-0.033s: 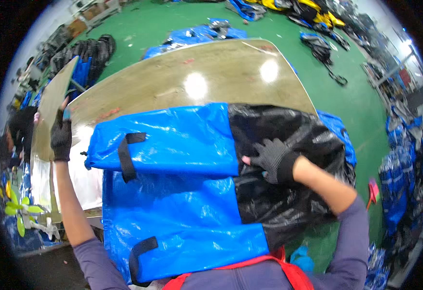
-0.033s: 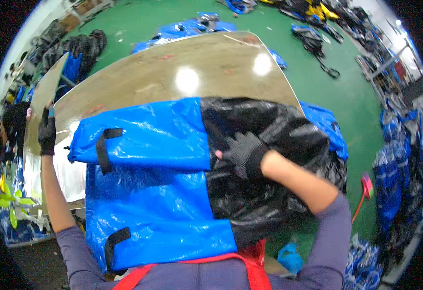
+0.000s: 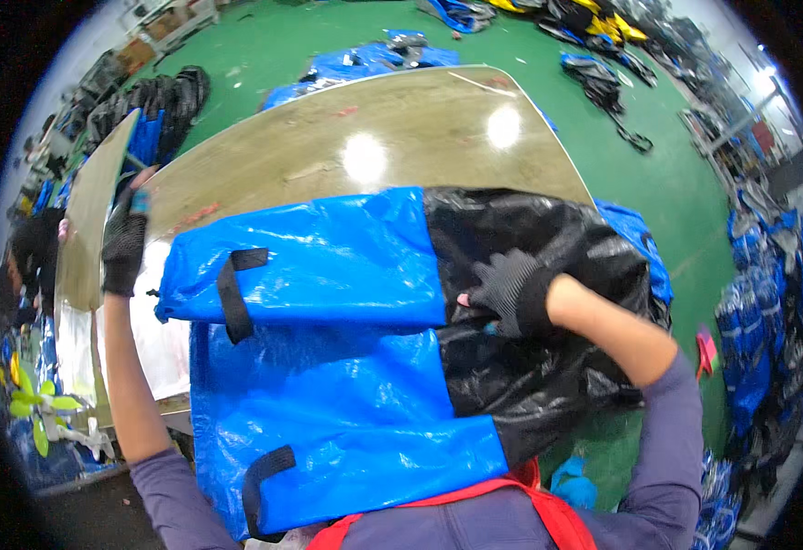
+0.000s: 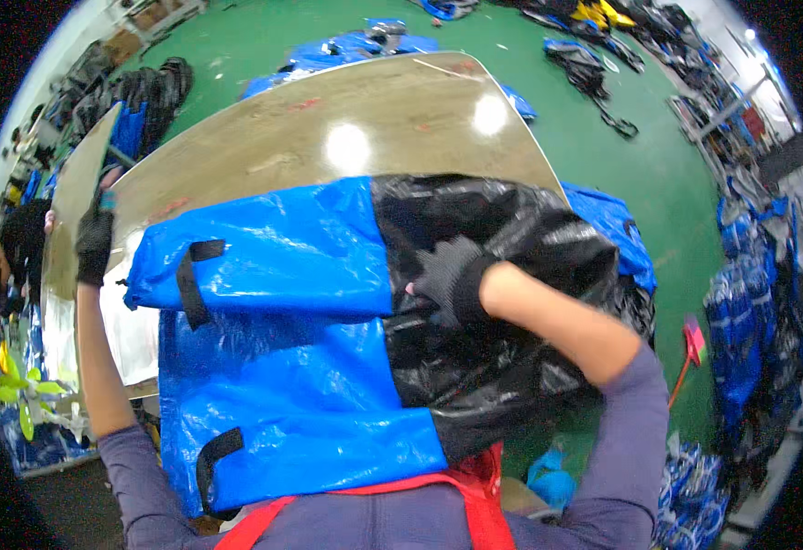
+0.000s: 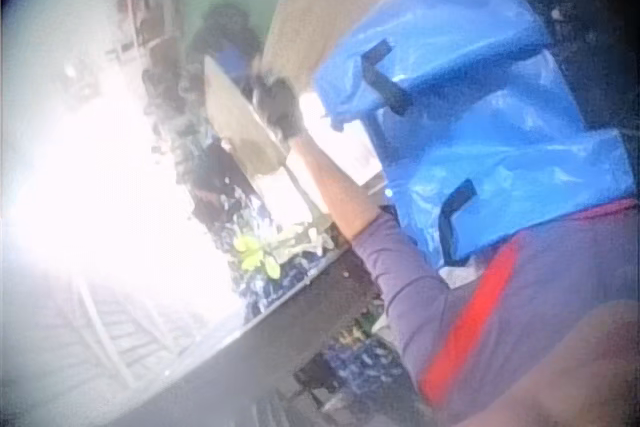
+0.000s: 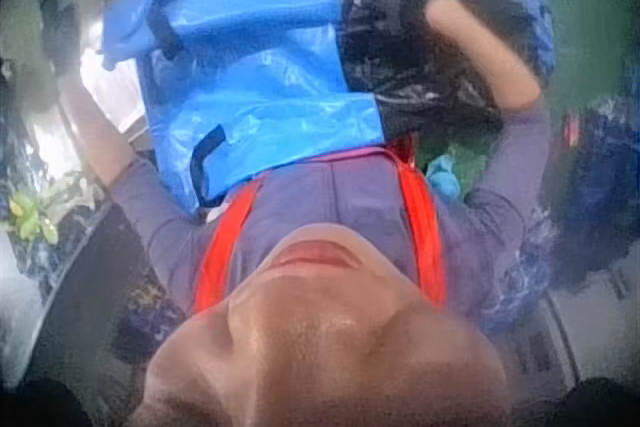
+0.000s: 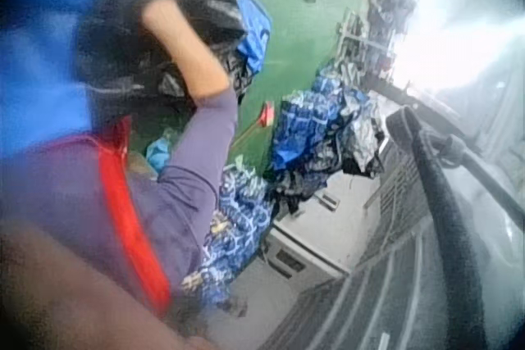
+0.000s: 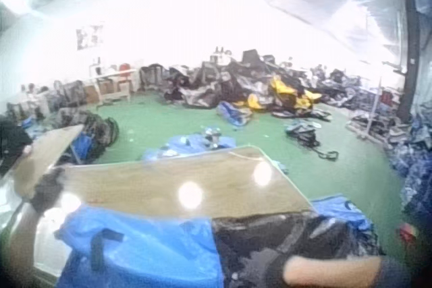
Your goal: The person repeatedly folds blue and black soft goods on a table and places them into clear plastic bags. The person handles each item one at a time, folds it, and inserts it into a bag, repeating this cycle throughout the clip.
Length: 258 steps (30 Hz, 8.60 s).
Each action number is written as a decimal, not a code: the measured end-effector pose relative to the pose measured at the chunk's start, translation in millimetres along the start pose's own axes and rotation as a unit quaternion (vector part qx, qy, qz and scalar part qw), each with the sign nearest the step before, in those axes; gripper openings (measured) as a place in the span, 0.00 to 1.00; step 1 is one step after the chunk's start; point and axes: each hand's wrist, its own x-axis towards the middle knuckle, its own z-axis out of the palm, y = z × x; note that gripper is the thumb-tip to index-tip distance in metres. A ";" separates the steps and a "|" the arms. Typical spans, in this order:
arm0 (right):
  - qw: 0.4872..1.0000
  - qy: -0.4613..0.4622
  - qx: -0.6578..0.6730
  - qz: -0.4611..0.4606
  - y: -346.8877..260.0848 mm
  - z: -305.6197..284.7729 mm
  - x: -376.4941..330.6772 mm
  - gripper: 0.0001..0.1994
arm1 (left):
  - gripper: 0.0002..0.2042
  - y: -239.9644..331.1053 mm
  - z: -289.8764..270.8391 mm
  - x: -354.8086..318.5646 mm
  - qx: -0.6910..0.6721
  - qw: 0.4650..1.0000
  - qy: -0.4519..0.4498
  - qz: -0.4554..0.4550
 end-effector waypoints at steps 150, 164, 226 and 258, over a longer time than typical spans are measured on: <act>0.926 0.329 0.034 0.184 17.8 102.3 0.9 0.39 | 0.31 166.5 73.5 -109.0 0.188 0.934 -0.275 0.128; 0.856 0.304 0.081 0.410 66.8 96.6 -124.6 0.22 | 0.35 426.4 186.3 -137.4 -0.107 0.913 -0.205 0.335; 0.968 0.170 0.090 0.161 -131.1 16.2 140.2 0.33 | 0.30 143.8 -4.3 -262.3 -0.585 0.624 -0.081 -0.511; 0.917 0.000 0.392 0.078 -137.9 82.1 8.1 0.31 | 0.27 433.3 176.9 -97.4 -0.231 0.655 -0.354 0.626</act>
